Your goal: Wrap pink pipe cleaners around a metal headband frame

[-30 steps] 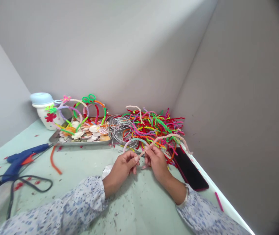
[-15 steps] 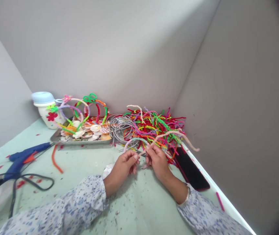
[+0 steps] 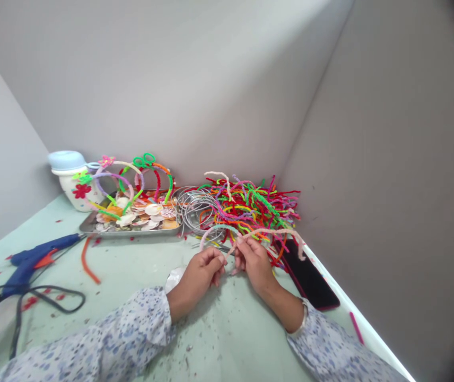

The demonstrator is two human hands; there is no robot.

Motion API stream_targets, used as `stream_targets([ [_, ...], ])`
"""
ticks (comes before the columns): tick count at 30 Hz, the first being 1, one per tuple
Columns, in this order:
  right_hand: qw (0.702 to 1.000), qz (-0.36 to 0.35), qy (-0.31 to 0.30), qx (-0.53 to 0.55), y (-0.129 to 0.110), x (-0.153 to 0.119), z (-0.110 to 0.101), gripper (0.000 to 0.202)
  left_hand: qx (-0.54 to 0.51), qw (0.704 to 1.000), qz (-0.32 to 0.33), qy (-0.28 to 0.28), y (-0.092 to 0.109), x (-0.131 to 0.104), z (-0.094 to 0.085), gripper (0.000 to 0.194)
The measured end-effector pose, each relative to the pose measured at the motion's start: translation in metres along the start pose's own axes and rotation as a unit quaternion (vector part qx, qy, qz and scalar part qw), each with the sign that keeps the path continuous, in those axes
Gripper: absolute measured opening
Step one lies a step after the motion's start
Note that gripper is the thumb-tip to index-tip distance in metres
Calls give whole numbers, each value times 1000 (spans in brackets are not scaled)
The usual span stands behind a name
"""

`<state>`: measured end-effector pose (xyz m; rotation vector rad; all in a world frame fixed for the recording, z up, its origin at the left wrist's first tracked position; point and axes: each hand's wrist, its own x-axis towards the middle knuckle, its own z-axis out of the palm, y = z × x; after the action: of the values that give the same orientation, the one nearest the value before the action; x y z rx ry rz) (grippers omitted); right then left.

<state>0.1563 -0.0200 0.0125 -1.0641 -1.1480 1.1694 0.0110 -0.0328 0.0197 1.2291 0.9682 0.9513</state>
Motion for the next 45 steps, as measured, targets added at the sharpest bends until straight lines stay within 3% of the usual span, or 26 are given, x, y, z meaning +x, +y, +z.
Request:
stream_targets([
  [13,999,-25,-7,-31,1,-2,0,28,7,1000,14,-27,6,-3,0,18],
  [29,981,32,-11,190,5,8,-3,26,80,995,49,-14,-8,4,-2,19],
  [38,991,11,-1,133,8,9,-6,28,-5,999,23,-34,2,-3,-2,30],
  [45,998,-15,-18,65,2,2,-2,29,34,996,44,-72,1,0,-1,25],
])
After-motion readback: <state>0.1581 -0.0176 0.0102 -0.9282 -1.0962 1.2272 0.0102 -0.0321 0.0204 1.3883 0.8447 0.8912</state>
